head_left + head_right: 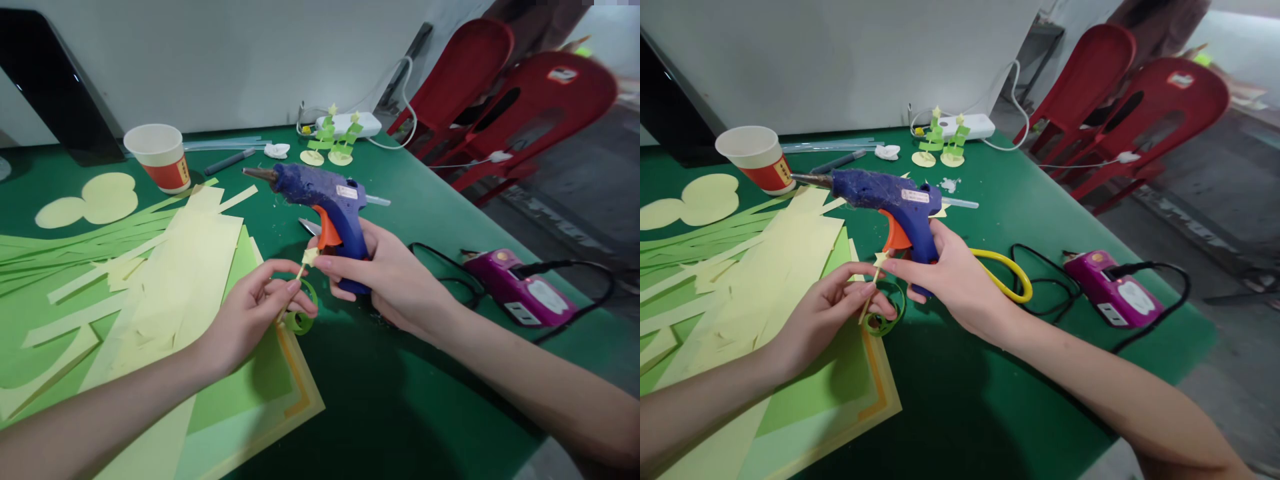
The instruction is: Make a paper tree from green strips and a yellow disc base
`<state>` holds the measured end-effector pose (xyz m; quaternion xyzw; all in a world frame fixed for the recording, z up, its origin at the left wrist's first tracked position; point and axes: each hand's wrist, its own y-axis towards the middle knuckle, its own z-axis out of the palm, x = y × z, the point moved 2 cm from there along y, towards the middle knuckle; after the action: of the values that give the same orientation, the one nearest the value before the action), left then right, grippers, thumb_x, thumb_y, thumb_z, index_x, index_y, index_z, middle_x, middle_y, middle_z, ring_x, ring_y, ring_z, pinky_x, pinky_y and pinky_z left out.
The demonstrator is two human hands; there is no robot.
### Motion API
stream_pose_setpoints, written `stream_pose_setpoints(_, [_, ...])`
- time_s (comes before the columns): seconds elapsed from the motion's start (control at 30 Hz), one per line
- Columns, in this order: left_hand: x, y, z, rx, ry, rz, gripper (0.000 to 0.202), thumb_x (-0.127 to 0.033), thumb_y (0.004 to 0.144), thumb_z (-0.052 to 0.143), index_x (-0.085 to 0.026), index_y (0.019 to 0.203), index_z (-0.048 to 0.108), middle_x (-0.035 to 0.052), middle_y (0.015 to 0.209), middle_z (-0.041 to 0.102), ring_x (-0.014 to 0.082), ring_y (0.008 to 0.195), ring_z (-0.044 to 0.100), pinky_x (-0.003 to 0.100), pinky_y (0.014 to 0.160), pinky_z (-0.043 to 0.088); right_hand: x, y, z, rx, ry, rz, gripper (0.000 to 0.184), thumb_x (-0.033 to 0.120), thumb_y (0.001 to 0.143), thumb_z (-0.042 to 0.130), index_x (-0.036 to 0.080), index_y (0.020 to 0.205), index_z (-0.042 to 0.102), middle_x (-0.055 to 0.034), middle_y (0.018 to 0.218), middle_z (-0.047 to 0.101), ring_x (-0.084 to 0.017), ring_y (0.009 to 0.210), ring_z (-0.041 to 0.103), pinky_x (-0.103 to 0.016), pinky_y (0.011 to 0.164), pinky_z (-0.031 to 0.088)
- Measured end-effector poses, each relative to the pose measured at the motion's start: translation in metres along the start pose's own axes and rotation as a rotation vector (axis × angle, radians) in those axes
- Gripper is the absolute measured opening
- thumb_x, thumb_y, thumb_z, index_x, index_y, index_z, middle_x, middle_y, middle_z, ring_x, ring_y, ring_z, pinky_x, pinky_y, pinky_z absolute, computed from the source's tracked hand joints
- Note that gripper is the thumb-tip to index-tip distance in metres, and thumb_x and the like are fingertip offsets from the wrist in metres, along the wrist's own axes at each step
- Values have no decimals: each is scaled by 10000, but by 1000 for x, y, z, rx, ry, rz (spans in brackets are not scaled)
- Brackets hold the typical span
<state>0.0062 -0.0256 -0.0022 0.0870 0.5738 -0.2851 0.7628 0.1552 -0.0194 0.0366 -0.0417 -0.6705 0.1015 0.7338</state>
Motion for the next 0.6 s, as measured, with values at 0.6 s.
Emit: stream_pose_setpoints(0.6, [-1, -2, 1, 27, 10, -124, 145, -255, 834, 559, -132, 817, 634, 42, 709, 707, 124, 647, 616, 243, 623, 410, 5, 1, -6, -46, -48, -47, 287, 241, 633, 733, 190, 777, 490, 60, 615, 499, -46, 450, 406, -162, 334, 331])
